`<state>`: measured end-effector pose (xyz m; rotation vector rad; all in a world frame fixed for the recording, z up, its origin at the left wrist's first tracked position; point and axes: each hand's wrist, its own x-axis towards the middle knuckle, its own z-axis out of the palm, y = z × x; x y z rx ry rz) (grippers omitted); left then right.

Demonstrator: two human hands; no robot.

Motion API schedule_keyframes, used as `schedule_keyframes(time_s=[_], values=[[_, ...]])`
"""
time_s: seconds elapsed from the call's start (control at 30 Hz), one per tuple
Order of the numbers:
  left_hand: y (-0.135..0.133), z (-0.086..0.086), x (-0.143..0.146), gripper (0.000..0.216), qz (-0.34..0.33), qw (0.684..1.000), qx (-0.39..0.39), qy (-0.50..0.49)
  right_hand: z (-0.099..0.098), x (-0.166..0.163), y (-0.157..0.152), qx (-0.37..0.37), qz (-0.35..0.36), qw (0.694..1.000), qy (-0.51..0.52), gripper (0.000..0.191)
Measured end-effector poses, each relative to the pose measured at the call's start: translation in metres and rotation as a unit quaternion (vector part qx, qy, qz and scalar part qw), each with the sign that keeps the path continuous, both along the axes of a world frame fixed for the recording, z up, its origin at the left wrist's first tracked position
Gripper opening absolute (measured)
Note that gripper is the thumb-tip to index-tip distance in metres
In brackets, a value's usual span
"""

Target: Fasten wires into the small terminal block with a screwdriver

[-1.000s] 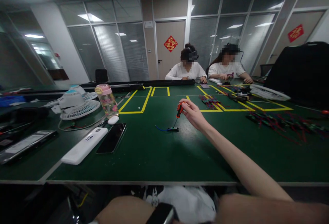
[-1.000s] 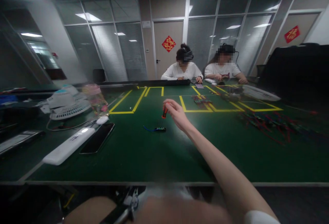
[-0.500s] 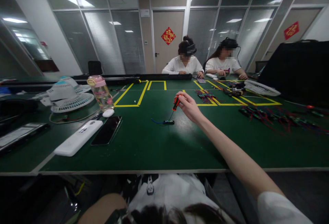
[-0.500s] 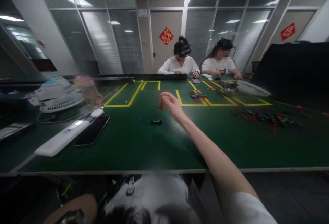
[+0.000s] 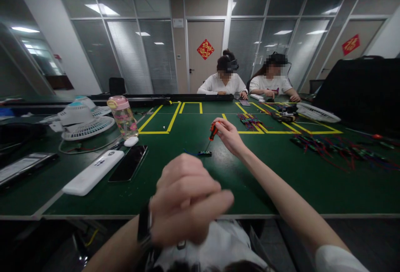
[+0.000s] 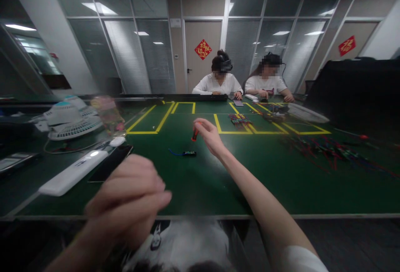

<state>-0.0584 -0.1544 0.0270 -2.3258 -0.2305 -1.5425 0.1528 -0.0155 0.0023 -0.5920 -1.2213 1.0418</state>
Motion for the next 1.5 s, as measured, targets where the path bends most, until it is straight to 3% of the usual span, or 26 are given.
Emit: schedule_keyframes(time_s=[0.1,0.17,0.23,0.33,0.4,0.5,0.6,0.77,1.07,1.27,1.5], values=[[0.069,-0.001,0.023,0.018,0.019,0.998,0.024,0.046,0.000,-0.002,-0.001,0.009,-0.009,1.000,-0.002,0.027],[0.109,-0.013,0.027,0.018,0.074,0.989,-0.084,0.093,0.000,-0.003,-0.001,0.015,-0.011,1.000,-0.008,0.027],[0.138,-0.032,0.024,0.014,0.094,0.963,-0.239,0.085,0.000,-0.003,-0.001,0.018,-0.011,1.000,-0.013,0.027],[0.162,-0.059,0.016,0.028,0.060,0.898,-0.432,0.061,0.000,-0.003,-0.001,0.013,-0.014,1.000,-0.013,0.029],[0.168,-0.072,0.013,0.037,0.057,0.863,-0.491,0.103,0.000,-0.002,0.000,0.011,-0.017,1.000,-0.009,0.029],[0.172,-0.082,0.014,0.034,0.048,0.856,-0.490,0.157,0.000,0.000,0.001,0.014,-0.016,1.000,-0.007,0.028],[0.172,-0.085,0.017,0.020,0.034,0.862,-0.479,0.159,0.002,0.002,0.001,0.022,0.000,0.999,-0.023,0.028],[0.174,-0.085,0.019,0.020,0.021,0.847,-0.508,0.155,0.004,0.005,0.001,0.024,0.041,0.998,-0.039,0.032],[0.174,-0.088,0.015,0.024,0.021,0.855,-0.494,0.158,0.001,0.009,0.009,0.041,-0.040,0.997,-0.058,0.026],[0.171,-0.083,0.017,0.018,0.024,0.846,-0.510,0.155,0.006,0.009,0.007,0.024,-0.016,0.998,-0.051,0.035],[0.172,-0.084,0.017,0.016,0.023,0.854,-0.496,0.156,0.001,0.010,0.009,0.022,-0.033,0.999,-0.025,0.028]])
